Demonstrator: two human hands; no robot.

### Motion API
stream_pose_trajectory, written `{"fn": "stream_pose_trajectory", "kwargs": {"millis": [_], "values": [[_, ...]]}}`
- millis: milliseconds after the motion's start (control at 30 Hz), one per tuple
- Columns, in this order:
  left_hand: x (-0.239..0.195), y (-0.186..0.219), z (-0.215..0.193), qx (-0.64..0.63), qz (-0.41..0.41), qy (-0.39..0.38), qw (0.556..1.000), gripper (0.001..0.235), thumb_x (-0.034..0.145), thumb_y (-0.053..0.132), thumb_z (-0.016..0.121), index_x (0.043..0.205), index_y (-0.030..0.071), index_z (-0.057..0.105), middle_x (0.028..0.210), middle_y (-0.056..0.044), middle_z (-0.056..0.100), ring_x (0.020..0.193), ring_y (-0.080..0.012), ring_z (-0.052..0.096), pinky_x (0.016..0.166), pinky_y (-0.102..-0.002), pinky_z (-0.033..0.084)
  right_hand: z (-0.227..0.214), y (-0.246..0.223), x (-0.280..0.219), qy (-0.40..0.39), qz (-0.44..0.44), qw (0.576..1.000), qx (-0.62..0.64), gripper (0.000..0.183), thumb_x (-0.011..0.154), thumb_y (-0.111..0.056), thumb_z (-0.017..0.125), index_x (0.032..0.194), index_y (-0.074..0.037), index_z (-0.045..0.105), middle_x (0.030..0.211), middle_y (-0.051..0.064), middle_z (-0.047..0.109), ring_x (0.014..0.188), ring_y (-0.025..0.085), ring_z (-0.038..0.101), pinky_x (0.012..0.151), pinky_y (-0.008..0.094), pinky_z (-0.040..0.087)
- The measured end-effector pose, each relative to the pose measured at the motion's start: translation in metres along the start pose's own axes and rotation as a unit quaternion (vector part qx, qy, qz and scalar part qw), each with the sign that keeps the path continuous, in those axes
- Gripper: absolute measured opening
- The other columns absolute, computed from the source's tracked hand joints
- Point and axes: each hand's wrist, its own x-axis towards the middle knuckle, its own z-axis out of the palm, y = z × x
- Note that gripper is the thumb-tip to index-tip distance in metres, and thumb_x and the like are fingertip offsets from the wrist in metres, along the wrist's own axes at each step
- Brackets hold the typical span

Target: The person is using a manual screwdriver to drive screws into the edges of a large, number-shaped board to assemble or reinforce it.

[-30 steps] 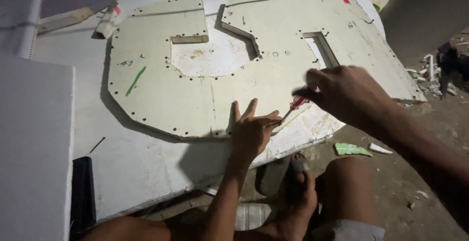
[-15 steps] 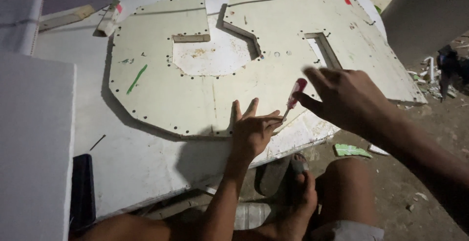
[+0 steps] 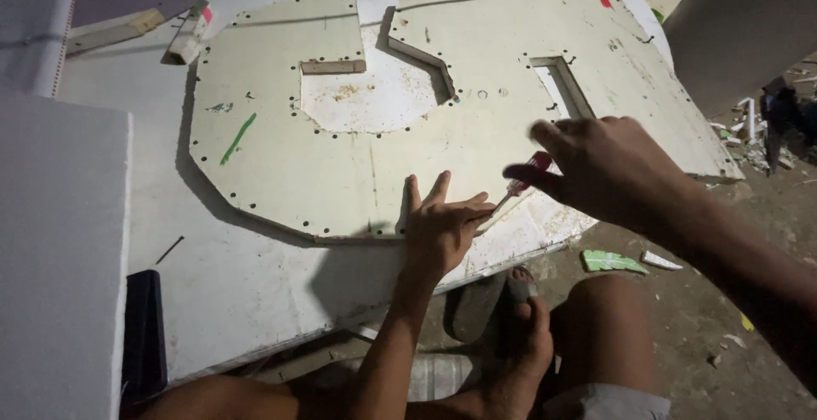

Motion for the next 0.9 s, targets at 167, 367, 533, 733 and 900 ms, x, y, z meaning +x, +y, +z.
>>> {"fn": "stream_pose_trajectory", "kwargs": {"millis": [167, 367, 533, 733, 900], "values": [[0.001, 0.003, -0.004, -0.011, -0.005, 0.003, 1.0, 0.016, 0.088, 0.024, 0.081, 0.099, 0.035, 0.08, 0.11, 0.0, 0.078, 0.131, -0.0503, 0.056, 0.114, -0.078, 0.019, -0.003, 0.002, -0.01, -0.015, -0.087, 0.987, 0.131, 0.033, 0.094, -0.009, 0.064, 0.127, -0.007, 0.062, 0.11, 0.012, 0.071, 0.068, 0.022, 0.077, 0.059, 0.038, 0.066], [0.002, 0.007, -0.007, 0.003, 0.034, 0.039, 0.999, 0.026, 0.082, 0.018, 0.088, 0.099, 0.032, 0.074, 0.108, -0.005, 0.079, 0.127, -0.0529, 0.06, 0.11, -0.081, 0.022, 0.009, 0.0, -0.01, 0.028, 0.022, 0.998, -0.058, 0.055, 0.108, -0.046, 0.056, 0.063, -0.016, 0.062, 0.039, -0.007, 0.045, 0.031, 0.009, 0.048, 0.035, 0.029, 0.041], [0.001, 0.004, -0.004, -0.01, -0.005, -0.001, 1.0, 0.015, 0.086, 0.022, 0.082, 0.096, 0.032, 0.079, 0.111, 0.0, 0.078, 0.132, -0.051, 0.055, 0.114, -0.077, 0.018, 0.005, 0.003, -0.016, 0.025, -0.116, 0.99, 0.071, 0.042, 0.094, -0.008, 0.063, 0.134, 0.002, 0.058, 0.111, 0.018, 0.069, 0.076, 0.024, 0.075, 0.069, 0.035, 0.067], [0.002, 0.007, -0.007, -0.008, 0.02, 0.022, 1.0, 0.016, 0.085, 0.02, 0.084, 0.095, 0.031, 0.077, 0.106, -0.006, 0.078, 0.129, -0.0516, 0.058, 0.112, -0.077, 0.022, 0.011, -0.001, -0.008, 0.014, 0.034, 0.996, -0.078, 0.046, 0.106, -0.047, 0.059, 0.076, -0.013, 0.064, 0.045, -0.005, 0.052, 0.036, 0.011, 0.054, 0.037, 0.031, 0.047], [-0.001, -0.002, 0.004, 0.009, 0.004, 0.004, 1.0, 0.017, 0.084, 0.025, 0.084, 0.098, 0.034, 0.079, 0.107, -0.002, 0.079, 0.13, -0.0487, 0.058, 0.113, -0.078, 0.02, -0.003, -0.007, -0.009, -0.02, 0.037, 0.998, 0.049, 0.026, 0.098, -0.033, 0.065, 0.11, -0.01, 0.068, 0.086, 0.007, 0.076, 0.051, 0.017, 0.072, 0.045, 0.033, 0.062]]}}
